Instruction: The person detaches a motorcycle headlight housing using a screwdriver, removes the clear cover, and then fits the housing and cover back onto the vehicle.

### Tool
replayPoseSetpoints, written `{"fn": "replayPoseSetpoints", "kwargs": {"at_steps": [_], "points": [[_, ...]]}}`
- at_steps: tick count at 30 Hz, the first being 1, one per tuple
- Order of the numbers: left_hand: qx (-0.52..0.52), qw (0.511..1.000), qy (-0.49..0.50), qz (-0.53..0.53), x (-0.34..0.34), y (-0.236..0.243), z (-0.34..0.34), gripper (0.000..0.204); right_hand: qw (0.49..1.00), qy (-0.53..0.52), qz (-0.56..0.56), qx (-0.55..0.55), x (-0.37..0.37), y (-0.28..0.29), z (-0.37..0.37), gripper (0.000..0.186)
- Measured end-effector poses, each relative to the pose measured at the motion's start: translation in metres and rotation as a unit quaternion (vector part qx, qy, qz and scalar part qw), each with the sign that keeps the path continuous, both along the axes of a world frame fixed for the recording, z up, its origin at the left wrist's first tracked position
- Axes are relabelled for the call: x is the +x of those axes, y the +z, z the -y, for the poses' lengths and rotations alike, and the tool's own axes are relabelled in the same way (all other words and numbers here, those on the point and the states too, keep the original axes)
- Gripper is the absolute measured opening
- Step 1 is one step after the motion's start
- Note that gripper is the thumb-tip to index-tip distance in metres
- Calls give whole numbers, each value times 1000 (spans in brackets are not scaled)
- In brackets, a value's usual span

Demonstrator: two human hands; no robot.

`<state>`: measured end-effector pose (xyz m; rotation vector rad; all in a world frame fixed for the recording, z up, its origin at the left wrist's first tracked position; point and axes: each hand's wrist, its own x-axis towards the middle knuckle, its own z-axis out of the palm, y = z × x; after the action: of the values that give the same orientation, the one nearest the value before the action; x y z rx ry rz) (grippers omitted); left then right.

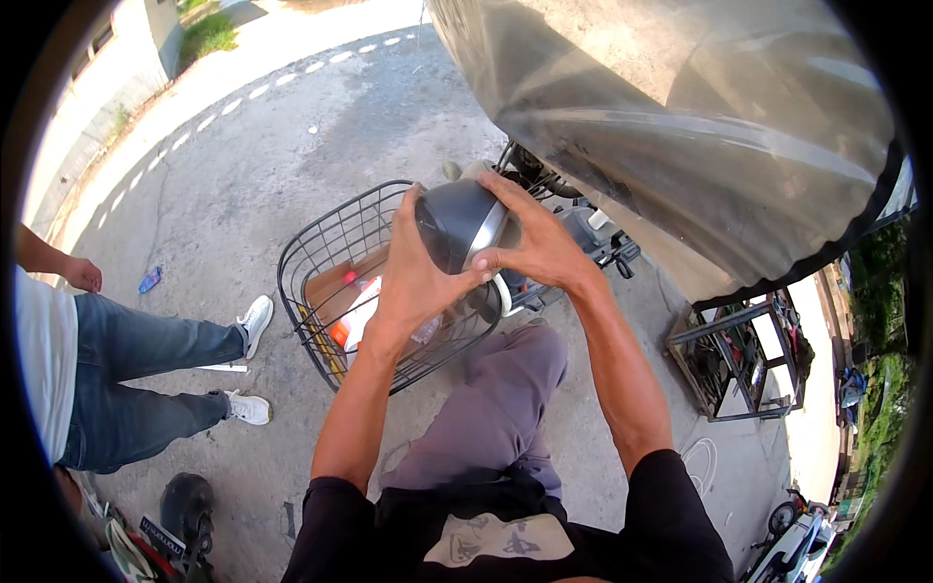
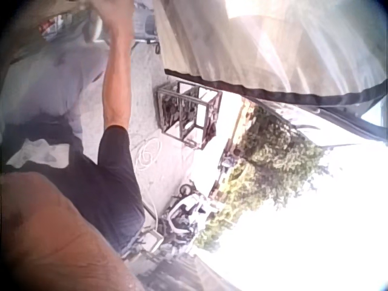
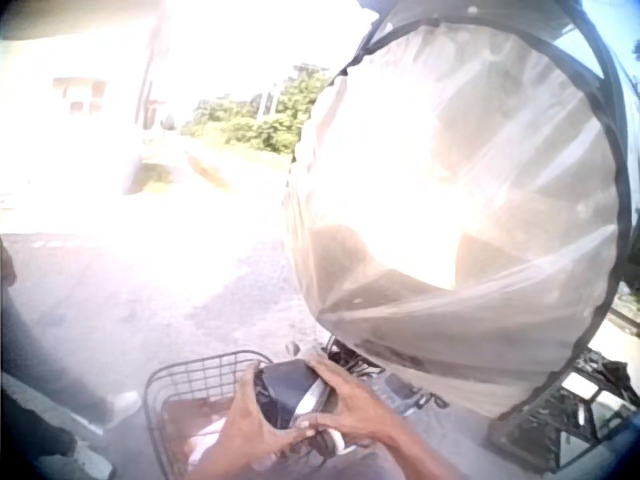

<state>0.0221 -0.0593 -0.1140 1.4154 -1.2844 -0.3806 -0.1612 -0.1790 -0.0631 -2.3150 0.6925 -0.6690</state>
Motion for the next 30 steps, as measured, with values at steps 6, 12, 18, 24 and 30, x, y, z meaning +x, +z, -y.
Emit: {"fn": "replayPoseSetpoints", "kwargs": {"at_steps": [6,12,18,24,30], "points": [[-57,998,-30,19,15,-24,10,117,984,8,143,110,6,-25,20,77],[-86,991,-96,-38,34,-39,21,111,963,14,172,205,44,-24,41,78],[-132,988,-41,62,30,-43,27,103,967,49,124,219,61,-25,59,71],[-124,992,-21,3,22,-51,26,100,973,5,85,214,65,-17,58,66],[-82,990,-28,-112,23,-46,27,97,959,-40,162,228,64,-26,58,69]]}}
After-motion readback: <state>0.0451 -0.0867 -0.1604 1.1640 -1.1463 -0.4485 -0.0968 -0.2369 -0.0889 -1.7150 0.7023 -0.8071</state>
